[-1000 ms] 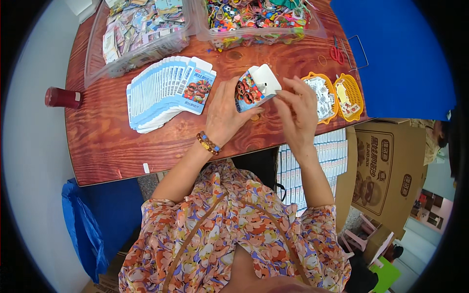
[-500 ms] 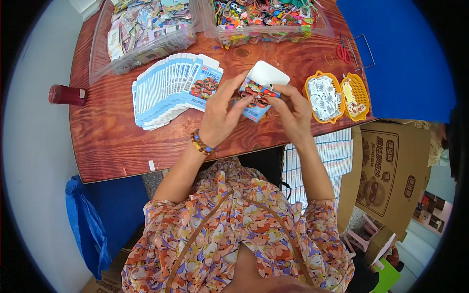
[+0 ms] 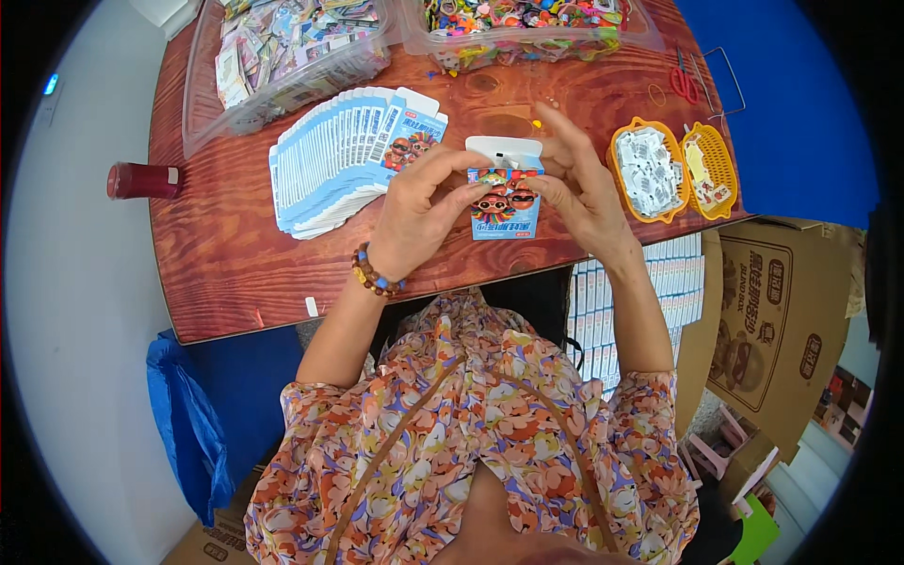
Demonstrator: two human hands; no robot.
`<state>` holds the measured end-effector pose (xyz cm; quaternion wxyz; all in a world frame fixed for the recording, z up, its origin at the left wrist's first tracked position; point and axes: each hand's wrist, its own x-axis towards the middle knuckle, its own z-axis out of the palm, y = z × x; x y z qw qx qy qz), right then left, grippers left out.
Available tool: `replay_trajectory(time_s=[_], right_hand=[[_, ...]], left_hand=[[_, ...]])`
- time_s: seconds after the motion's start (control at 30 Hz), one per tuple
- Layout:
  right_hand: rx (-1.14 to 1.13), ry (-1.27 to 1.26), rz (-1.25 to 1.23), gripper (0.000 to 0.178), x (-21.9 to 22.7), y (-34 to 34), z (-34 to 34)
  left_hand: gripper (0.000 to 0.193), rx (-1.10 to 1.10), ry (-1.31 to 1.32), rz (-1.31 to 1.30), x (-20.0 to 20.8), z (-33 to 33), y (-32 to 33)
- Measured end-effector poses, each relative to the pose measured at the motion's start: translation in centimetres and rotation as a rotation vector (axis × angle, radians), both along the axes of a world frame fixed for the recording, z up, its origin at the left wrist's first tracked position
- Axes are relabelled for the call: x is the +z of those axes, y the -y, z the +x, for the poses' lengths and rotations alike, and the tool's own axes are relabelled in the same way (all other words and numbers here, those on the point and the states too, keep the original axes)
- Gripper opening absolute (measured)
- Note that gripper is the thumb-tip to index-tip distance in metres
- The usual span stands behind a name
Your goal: Packing small items and packets into individual plastic bags at a workbench.
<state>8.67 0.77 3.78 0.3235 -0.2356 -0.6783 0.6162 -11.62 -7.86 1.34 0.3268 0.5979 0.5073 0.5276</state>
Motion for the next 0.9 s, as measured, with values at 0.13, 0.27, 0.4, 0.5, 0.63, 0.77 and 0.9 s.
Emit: replay_trajectory(time_s=[0.13, 0.27, 0.4, 0.5, 0.63, 0.77, 0.9], right_hand=[[0.06, 0.072, -0.022, 0.028, 0.2, -0.1, 0.4], [-0.002, 0.08, -0.078, 0.014, 0.0, 0.0, 0.1], [0.057, 0.114, -0.24, 0.016, 0.3, -0.5, 0.6], [0.044, 0.173, -0.256, 0.023, 0.3, -0.5, 0.8], [0.097, 0.262, -0.159, 0.025, 0.2, -0.9, 1.2], [0.073, 0.358, -0.055, 0.021, 1.2, -0.7, 1.1], [0.093, 0.412, 0.037, 0.022, 1.1, -0.5, 1.3]], left_hand=[[0.026, 0.053, 0.022, 0.009, -0.8, 0.2, 0.4], [0.028, 0.032, -0.076, 0.028, 0.1, 0.5, 0.7], [0.03, 0.013, 0.079, -0.079, -0.7, 0.6, 1.3], [0.034, -0.009, 0.171, -0.128, -0.9, 0.8, 1.4], [0.04, -0.017, 0.161, -0.16, -0.5, 0.9, 1.5], [0.042, -0.039, 0.184, -0.167, -0.8, 0.7, 1.5], [0.043, -0.073, 0.174, -0.206, -0.8, 0.5, 1.4]])
